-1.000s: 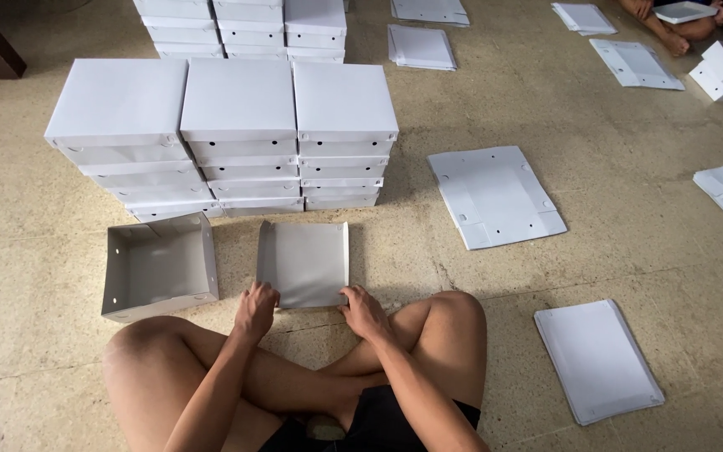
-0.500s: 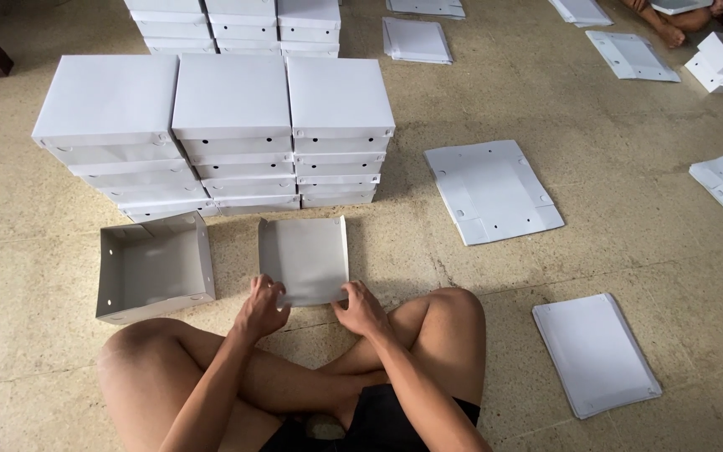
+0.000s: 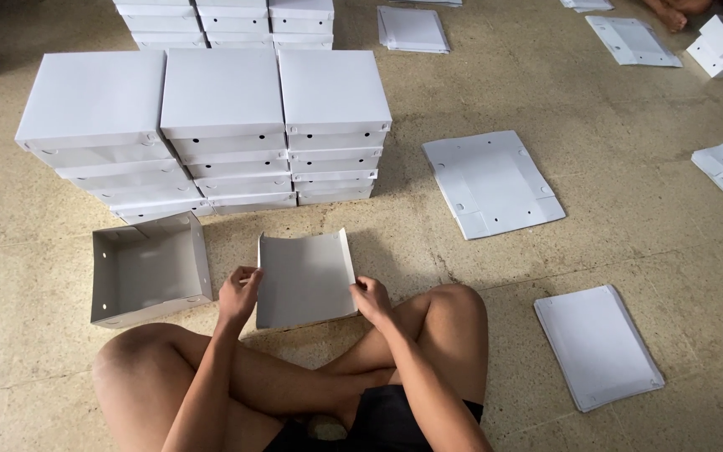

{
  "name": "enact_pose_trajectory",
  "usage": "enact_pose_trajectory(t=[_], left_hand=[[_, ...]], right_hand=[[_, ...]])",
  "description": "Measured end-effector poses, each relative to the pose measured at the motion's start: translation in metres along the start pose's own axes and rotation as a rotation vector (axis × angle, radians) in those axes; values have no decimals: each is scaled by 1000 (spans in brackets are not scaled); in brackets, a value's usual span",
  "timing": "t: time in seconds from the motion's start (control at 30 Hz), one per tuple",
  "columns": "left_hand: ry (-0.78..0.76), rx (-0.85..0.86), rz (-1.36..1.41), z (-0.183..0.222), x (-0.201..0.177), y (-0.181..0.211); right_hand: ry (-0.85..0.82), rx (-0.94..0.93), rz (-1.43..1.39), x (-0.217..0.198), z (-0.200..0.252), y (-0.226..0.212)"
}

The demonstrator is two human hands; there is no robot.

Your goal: A person sitting on the floor manually assembles a white cardboard box by folding its sides and tucking in the flaps.

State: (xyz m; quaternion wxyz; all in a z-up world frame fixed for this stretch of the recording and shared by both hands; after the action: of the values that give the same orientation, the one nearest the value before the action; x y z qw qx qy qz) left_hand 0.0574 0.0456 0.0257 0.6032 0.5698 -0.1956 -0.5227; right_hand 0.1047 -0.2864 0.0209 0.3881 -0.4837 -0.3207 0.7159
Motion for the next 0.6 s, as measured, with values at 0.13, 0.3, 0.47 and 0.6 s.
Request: enact_pose_trajectory(t=[0.13,0.3,0.47,0.6], left_hand=[[-28,-57,224,41,-13,60],[-261,-60,408,62,-5,92],[-351,41,407,41,6,62],[-408,-31,560,38,40,21]], right_hand=[[-41,-24,-148,-7,8,-5],[-171,55,-373,0,13,8],[-145,17,-552,0,12,-3],[-90,-258,-625,-29,27,-54]])
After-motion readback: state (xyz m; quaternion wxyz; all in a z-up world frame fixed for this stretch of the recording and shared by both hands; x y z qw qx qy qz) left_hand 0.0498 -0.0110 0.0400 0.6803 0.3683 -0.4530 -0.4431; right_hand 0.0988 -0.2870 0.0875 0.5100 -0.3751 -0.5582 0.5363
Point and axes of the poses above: each hand's wrist, its own z-axis away from the middle knuckle, its own x-axis out of the palm, y = z × x, the point moved 6 cm from there along -z, towards the middle knuckle, and after that the axes turned 1 degree about y, right-handed, at the moved point
